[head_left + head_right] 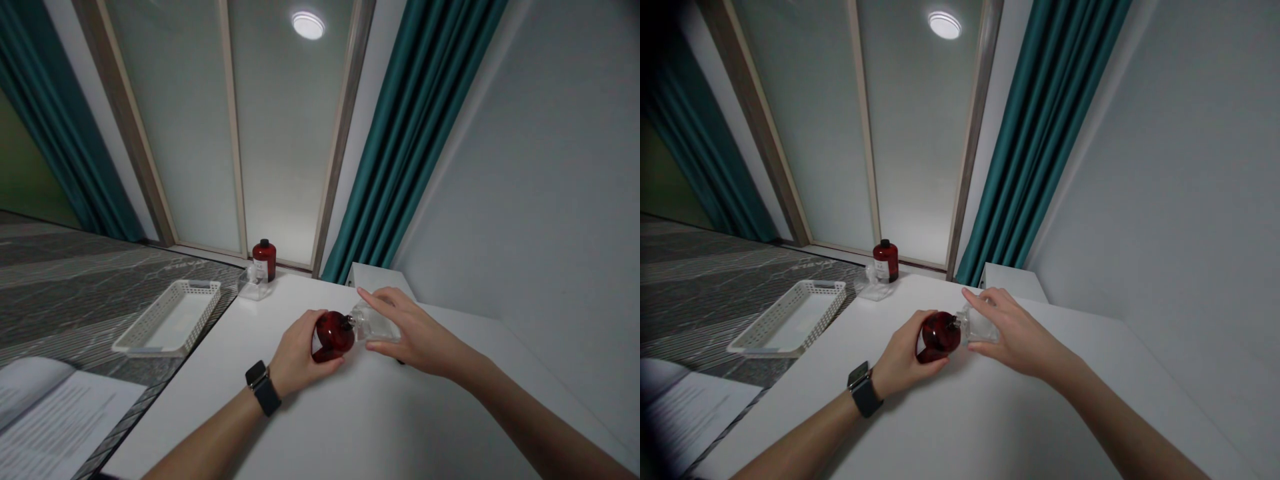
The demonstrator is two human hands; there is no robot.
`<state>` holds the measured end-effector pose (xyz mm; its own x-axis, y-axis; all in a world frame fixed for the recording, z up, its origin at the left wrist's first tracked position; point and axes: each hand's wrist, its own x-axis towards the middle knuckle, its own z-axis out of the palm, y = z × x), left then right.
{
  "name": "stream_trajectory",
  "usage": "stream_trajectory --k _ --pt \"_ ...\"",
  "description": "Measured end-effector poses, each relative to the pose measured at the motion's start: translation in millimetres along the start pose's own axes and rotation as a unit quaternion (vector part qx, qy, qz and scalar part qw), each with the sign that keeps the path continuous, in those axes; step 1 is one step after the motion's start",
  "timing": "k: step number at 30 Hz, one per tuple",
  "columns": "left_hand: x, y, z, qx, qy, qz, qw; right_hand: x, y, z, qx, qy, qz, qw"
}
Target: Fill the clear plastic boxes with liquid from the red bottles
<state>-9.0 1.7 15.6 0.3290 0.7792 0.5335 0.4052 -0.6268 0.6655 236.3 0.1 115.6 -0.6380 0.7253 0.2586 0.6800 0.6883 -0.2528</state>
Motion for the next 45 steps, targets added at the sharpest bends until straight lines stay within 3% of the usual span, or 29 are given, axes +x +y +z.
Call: stream_trajectory --k 45 --pt "-5 6 2 -0.058 0.005 -0.017 0.998 5 -11 -13 -0.028 -0.011 -0.022 0.999"
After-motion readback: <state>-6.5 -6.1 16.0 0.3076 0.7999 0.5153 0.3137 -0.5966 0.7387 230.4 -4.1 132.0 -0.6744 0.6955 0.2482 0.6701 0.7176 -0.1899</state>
